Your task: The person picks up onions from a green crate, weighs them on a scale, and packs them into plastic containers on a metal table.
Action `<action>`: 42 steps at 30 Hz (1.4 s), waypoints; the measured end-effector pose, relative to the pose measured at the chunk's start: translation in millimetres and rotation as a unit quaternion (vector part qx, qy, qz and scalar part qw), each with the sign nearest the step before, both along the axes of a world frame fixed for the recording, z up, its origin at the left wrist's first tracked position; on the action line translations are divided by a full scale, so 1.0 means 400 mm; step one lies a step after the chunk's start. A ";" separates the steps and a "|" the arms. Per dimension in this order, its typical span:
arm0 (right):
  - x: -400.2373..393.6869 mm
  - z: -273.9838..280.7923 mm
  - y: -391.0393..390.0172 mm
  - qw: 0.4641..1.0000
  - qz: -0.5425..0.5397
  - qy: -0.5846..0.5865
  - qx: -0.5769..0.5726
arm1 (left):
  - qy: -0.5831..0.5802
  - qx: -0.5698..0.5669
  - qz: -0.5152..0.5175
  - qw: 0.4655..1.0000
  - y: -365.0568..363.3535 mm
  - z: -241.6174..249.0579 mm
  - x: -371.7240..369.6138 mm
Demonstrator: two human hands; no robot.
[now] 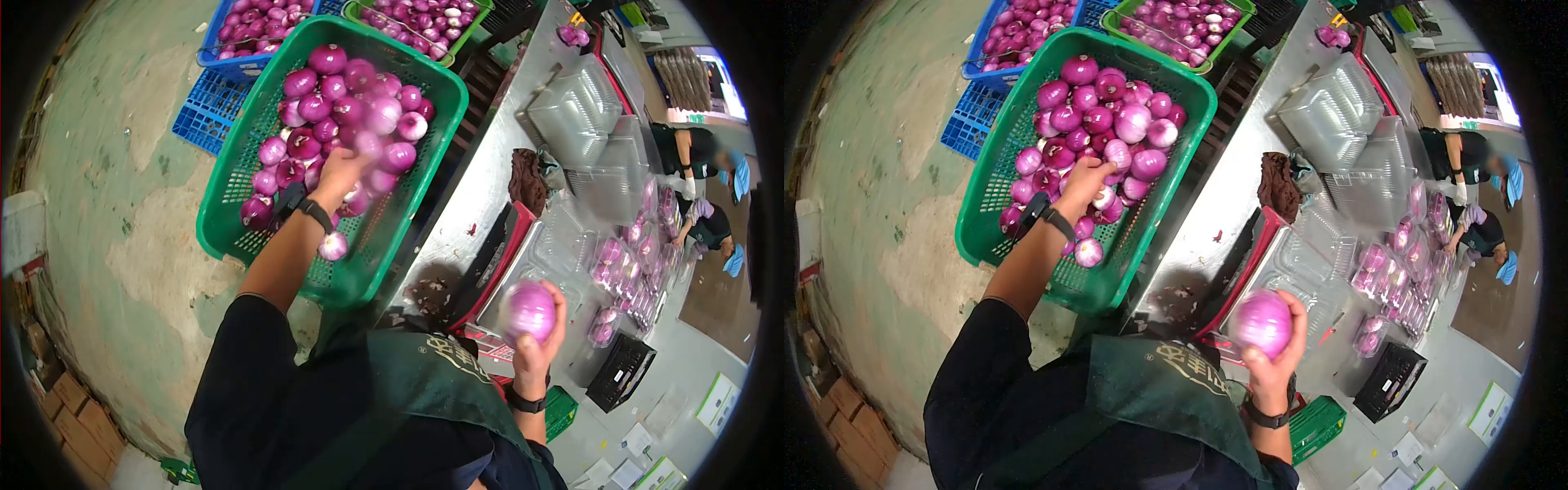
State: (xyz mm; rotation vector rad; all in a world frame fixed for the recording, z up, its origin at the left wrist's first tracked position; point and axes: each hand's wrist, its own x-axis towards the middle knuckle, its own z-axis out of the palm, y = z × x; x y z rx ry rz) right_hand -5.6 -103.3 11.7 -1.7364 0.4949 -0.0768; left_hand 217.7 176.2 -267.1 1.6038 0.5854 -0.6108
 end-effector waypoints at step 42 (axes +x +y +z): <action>-0.272 0.001 -0.352 0.916 -0.086 -0.180 0.348 | -0.134 -0.539 -0.271 0.786 -0.389 0.606 -0.390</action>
